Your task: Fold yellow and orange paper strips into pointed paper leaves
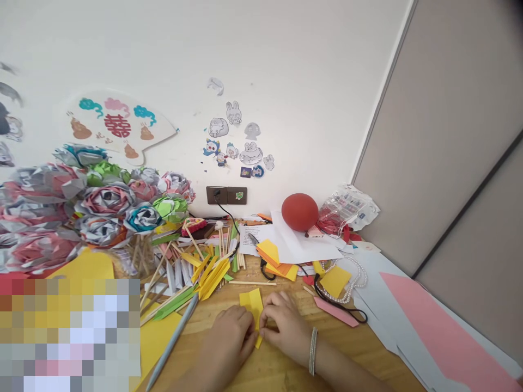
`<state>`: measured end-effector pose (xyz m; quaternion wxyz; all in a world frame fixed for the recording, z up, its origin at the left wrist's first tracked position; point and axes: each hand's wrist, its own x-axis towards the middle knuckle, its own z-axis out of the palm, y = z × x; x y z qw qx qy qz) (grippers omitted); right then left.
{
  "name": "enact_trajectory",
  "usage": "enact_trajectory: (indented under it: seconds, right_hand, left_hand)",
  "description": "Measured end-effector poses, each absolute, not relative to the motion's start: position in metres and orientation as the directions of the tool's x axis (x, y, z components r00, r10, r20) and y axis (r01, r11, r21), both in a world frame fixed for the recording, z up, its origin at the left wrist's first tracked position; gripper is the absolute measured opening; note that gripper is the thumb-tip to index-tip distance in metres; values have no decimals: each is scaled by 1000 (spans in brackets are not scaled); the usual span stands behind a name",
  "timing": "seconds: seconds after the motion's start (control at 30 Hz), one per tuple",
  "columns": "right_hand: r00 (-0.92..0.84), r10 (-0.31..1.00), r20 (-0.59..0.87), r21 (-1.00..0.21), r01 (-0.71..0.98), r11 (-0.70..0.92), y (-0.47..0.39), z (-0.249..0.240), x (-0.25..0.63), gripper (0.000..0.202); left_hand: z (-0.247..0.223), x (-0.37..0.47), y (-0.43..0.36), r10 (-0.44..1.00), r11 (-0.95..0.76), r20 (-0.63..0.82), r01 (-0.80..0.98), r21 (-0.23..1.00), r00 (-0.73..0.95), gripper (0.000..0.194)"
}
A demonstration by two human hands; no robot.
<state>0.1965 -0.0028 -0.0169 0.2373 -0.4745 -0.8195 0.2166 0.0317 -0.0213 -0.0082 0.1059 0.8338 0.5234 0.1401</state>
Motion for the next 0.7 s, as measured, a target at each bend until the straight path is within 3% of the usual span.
enact_trajectory:
  seconds: [0.17,0.3,0.4,0.53,0.7]
  right_hand:
    - [-440,850,290,-450,721,527,-4,-18,197,6]
    - [-750,577,324,-112,576,810,-5,-10,204,14]
    - [-862,440,250,51,466,883,-7,-5,206,19]
    - [-902,408,145,112,424,899,-14,-2,205,13]
    - [-900,426,86,65,432,899,-23,2,206,15]
  left_hand:
    - [-11,32,-22,908,-419,106,867,270,406,12]
    - [-11,31,-21,911,-411,97,872,264,400,12]
    - [-11,30,-21,915,-402,82,870,286,396,12]
    - [-9,30,-21,918,-392,63,869,304,392,11]
    - [-6,30,-22,920,-386,52,874,294,389,13]
